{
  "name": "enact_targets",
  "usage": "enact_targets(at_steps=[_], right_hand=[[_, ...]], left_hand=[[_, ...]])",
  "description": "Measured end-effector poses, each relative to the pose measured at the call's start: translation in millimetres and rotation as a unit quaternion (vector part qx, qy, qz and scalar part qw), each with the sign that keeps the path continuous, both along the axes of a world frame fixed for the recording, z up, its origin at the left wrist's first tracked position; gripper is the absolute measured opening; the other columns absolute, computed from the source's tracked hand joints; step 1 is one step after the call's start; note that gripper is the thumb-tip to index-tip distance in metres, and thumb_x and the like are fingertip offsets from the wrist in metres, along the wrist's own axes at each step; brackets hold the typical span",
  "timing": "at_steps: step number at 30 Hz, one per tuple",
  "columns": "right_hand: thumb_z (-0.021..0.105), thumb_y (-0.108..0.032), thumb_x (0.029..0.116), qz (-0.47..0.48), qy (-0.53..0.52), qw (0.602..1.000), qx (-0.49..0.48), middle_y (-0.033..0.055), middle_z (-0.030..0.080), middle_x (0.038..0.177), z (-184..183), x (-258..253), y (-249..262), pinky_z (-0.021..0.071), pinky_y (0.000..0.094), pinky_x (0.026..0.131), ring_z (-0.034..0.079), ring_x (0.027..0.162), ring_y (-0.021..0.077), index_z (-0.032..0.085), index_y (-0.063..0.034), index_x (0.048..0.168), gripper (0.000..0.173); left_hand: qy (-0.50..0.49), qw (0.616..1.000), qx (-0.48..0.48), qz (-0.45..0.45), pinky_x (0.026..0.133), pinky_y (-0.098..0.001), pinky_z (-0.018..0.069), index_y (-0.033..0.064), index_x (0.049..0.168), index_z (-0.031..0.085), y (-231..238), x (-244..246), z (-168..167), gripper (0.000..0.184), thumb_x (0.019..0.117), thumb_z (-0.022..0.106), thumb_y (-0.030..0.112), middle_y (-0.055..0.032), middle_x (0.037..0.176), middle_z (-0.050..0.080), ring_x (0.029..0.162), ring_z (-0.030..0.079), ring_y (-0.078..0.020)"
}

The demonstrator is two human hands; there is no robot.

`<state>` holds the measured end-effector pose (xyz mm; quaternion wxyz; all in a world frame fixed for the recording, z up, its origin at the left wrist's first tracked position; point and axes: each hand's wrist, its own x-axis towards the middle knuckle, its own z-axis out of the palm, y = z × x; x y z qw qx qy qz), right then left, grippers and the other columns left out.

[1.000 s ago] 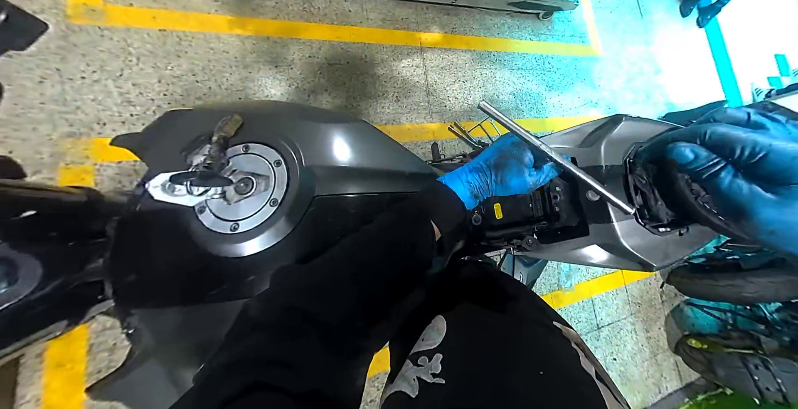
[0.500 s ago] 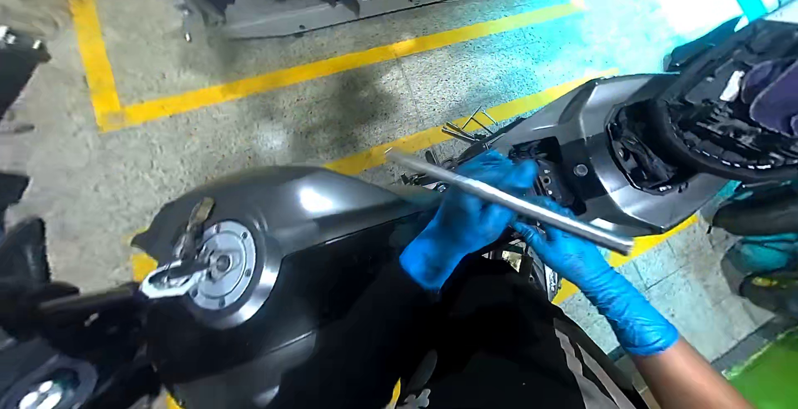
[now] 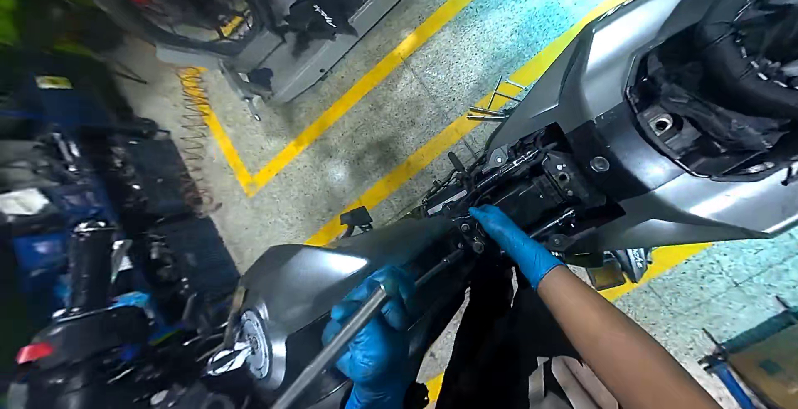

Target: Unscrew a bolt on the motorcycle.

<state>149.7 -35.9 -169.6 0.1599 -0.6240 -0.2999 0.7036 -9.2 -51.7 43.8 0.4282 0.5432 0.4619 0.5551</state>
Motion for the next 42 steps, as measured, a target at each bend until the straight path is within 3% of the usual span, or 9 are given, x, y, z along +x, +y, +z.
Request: enact_targets(at_steps=[3,8,13,23,27,32,35,38,42], right_hand=[[0.046,-0.047,0.1078,0.035,0.002,0.998,-0.058,0.0273,0.063,0.129,16,3,20,0.0423,0.0599,0.104,0.058,0.124,0.0397,0.066,0.0044,0.123,0.057],[0.048,-0.082,0.0882,-0.036,0.091,0.994,-0.05,0.0114,0.066,0.133,-11,7,-18,0.0512,0.0581,0.098,0.062,0.122,0.0285,0.067,-0.0167,0.13,0.08],[0.039,-0.056,0.1072,-0.014,0.049,0.994,-0.097,0.0246,0.059,0.139,9,0,11,0.0392,0.057,0.112,0.053,0.134,0.0355,0.063,0.0035,0.131,0.068],[0.047,-0.057,0.104,-0.03,0.14,0.987,-0.073,0.0183,0.06,0.14,-2,3,4,0.0406,0.0514,0.113,0.054,0.134,0.0282,0.064,-0.0024,0.133,0.064],[0.06,-0.057,0.0978,-0.072,0.098,0.986,-0.116,0.0197,0.067,0.125,-10,-9,6,0.0458,0.0549,0.104,0.061,0.121,0.0311,0.07,-0.0017,0.12,0.06],[0.063,-0.057,0.0956,-0.092,0.081,0.985,-0.123,0.0195,0.069,0.118,-6,-11,5,0.0484,0.0542,0.099,0.063,0.115,0.0307,0.072,-0.0013,0.114,0.059],[0.062,-0.057,0.0963,-0.093,0.084,0.986,-0.107,0.0187,0.069,0.119,-6,-11,4,0.048,0.0536,0.1,0.063,0.116,0.0296,0.072,-0.0019,0.114,0.058],[0.062,-0.054,0.0974,-0.096,0.083,0.986,-0.111,0.0174,0.068,0.121,2,-9,6,0.047,0.0527,0.101,0.061,0.119,0.0283,0.071,-0.0026,0.116,0.055],[0.063,-0.052,0.0976,-0.106,0.069,0.987,-0.103,0.017,0.068,0.123,5,-11,6,0.0463,0.0532,0.102,0.061,0.12,0.0283,0.071,-0.0022,0.117,0.054]], left_hand=[[0.039,0.999,-0.009,0.006,0.061,-0.0203,0.0515,0.0242,0.072,0.061,-3,4,-2,0.043,0.1067,0.046,0.045,0.0118,0.06,0.054,0.057,0.056,-0.003],[0.05,0.999,-0.009,0.02,0.057,-0.0218,0.0516,0.0231,0.072,0.059,-4,15,-15,0.046,0.1072,0.043,0.048,0.0103,0.06,0.053,0.056,0.057,-0.0047],[0.059,0.997,-0.003,0.049,0.057,-0.0191,0.0498,0.0255,0.071,0.058,4,32,-41,0.046,0.1061,0.044,0.051,0.0128,0.063,0.054,0.059,0.056,-0.001],[0.144,0.989,0.033,0.024,0.061,-0.0194,0.0504,0.0204,0.075,0.06,-1,33,-69,0.047,0.1087,0.041,0.046,0.0113,0.066,0.055,0.062,0.056,-0.0012],[0.13,0.987,-0.085,-0.031,0.083,-0.0247,0.0557,0.0166,0.102,0.069,-13,31,-37,0.031,0.1009,0.06,0.046,0.0043,0.1,0.069,0.095,0.065,-0.0083],[-0.082,0.975,-0.191,0.083,0.103,-0.0387,0.0503,0.0185,0.117,0.068,-42,33,-14,0.078,0.0759,0.06,0.084,-0.0021,0.129,0.066,0.125,0.059,-0.0188],[-0.226,0.913,-0.272,0.205,0.102,-0.0457,0.0524,0.0148,0.099,0.069,-39,43,7,0.042,0.0962,0.051,0.053,-0.0066,0.116,0.072,0.119,0.065,-0.0234],[-0.214,0.893,-0.369,0.147,0.095,-0.0439,0.0566,0.0074,0.096,0.069,-34,31,30,0.024,0.0877,0.047,0.007,-0.014,0.116,0.071,0.112,0.068,-0.0266],[-0.015,0.902,-0.429,0.051,0.097,-0.0417,0.0578,-0.0042,0.105,0.065,-33,3,46,0.021,0.0948,0.049,0.002,-0.0226,0.126,0.067,0.117,0.067,-0.0305]])
